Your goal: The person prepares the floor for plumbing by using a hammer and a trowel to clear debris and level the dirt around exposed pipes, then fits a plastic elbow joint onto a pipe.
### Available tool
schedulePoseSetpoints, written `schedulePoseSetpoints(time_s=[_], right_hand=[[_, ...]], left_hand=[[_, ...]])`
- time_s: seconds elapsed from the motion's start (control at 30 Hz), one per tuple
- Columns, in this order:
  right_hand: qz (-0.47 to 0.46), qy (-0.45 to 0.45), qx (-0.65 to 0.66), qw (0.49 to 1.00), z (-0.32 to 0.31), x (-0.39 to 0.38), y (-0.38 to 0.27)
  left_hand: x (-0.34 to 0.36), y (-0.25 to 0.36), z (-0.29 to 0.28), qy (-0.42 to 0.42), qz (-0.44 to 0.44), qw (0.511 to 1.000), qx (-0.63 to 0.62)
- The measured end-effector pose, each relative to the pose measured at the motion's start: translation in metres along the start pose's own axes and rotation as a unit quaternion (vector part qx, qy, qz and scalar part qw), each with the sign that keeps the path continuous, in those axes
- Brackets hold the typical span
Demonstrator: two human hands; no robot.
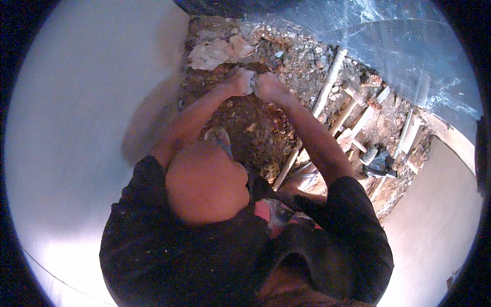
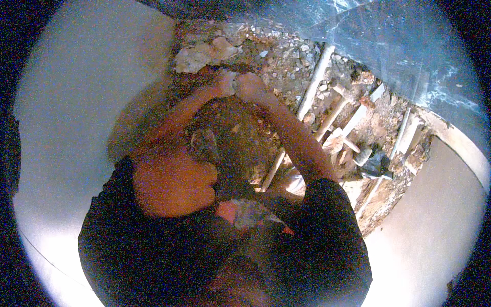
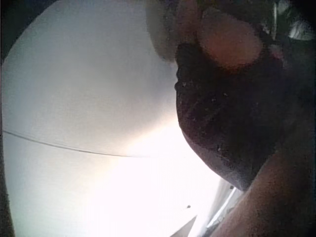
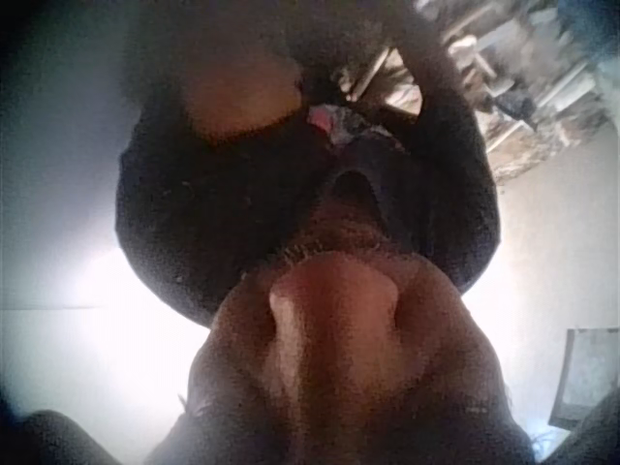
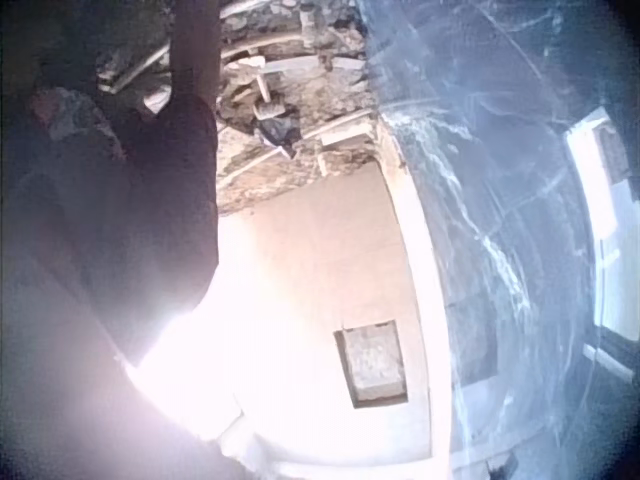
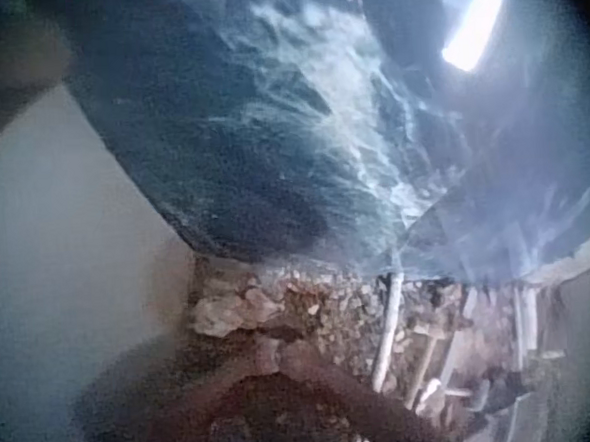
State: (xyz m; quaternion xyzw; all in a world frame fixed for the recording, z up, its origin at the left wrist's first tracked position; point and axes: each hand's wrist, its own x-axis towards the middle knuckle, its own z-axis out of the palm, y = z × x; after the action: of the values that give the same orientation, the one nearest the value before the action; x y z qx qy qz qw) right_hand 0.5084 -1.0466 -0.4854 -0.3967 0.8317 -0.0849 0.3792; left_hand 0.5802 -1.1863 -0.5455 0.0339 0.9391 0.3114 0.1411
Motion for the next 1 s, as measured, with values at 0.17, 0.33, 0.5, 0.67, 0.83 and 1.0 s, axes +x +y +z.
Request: schedulePoseSetpoints(time_s=[0.17,0.33,0.5,0.67,0.83,1.0], right_hand=[[-0.087,0.022,-0.042,0.995,-0.002,-0.018,0.029],[-0.055,0.033,-0.032,0.997,-0.037,-0.029,-0.005],[-0.03,0.045,-0.105,0.993,0.014,0.021,0.031],[-0.031,0.057,-0.062,0.996,0.01,0.038,-0.013],[-0.114,0.02,-0.038,0.993,-0.001,-0.002,0.019],[-0.133,0.079,-0.048,0.987,-0.02,-0.05,-0.017]], left_hand=[[-0.008,0.033,-0.006,0.016,-0.028,0.999,-0.033],[-0.027,0.017,-0.011,0.096,0.0,0.995,0.041],[-0.015,0.002,0.007,0.099,0.033,0.994,0.043],[-0.021,-0.048,-0.003,-0.029,-0.018,0.999,0.032],[-0.041,0.041,-0.047,-0.035,-0.059,0.997,0.037],[-0.08,0.044,-0.048,0.083,-0.024,0.988,0.129]])
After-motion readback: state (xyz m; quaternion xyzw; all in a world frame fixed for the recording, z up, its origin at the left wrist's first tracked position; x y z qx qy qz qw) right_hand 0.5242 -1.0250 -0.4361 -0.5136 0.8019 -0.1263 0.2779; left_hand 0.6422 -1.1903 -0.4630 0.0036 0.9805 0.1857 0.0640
